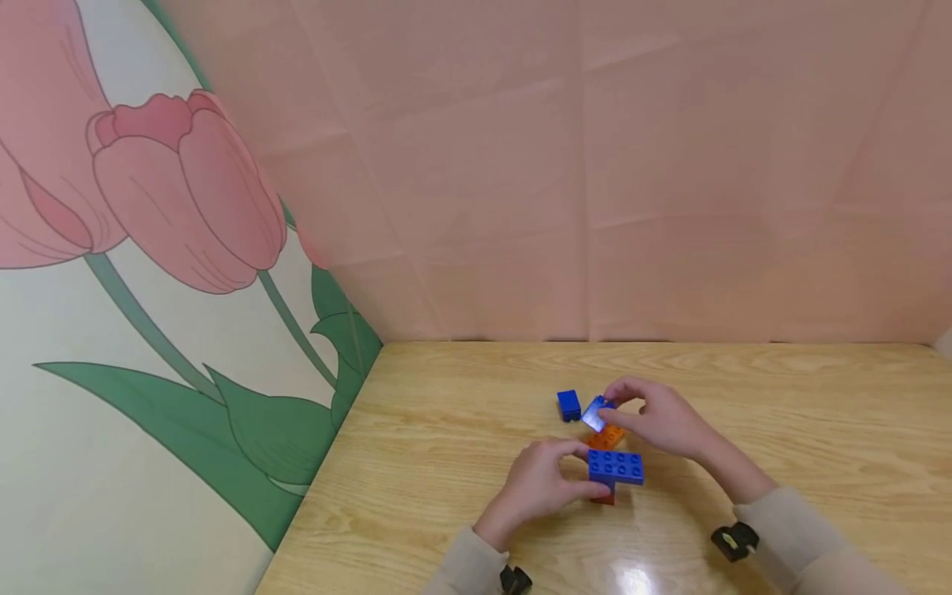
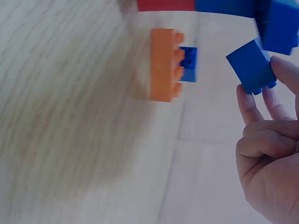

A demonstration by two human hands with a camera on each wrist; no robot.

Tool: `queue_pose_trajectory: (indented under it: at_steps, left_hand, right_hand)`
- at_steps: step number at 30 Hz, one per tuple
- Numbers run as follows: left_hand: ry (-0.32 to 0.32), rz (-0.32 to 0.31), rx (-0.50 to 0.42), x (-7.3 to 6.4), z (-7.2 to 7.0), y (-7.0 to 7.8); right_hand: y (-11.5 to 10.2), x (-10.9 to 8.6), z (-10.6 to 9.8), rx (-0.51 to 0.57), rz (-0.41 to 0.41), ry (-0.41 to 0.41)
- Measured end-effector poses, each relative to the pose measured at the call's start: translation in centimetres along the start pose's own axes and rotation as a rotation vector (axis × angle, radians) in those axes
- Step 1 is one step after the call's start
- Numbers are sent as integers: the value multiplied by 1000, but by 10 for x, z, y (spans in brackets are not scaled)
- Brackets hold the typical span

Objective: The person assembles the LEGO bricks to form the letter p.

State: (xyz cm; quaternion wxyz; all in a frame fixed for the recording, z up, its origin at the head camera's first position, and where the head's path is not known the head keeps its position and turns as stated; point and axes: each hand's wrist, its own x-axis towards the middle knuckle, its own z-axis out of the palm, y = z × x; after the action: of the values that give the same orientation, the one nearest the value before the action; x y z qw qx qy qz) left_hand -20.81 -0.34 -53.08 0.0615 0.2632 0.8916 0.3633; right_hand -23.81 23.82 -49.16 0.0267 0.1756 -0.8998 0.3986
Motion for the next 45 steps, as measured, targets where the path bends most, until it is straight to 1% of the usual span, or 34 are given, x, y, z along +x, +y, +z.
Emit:
queue_pose_trajectory:
  at_steps: [10,16,24,28,38,42,45]
  left_hand:
    - [-1,-7,-11,-1,1,1]
    - [-2,-7,-20,0,0,2]
    - [12,9,2,0,0,3]
    - [11,6,1,0,0,2]
    - [27,6,10,-1,0,3]
    - [30,9,7,-1,1,2]
    - [31,17,6,0,1,1]
  right_hand:
    - [-27,-12,-10,-31,-68,9]
    - [-37,-20,-13,-32,-94,16]
    - [-37,-32,-12,-16,-121,38]
    - [-38,-38,-11,-29,-165,55]
    - [-38,-44,-7,-103,-327,105]
    - [-37,-46,-5,-120,-349,113]
    - [-38,-48,-4,-120,-349,116]
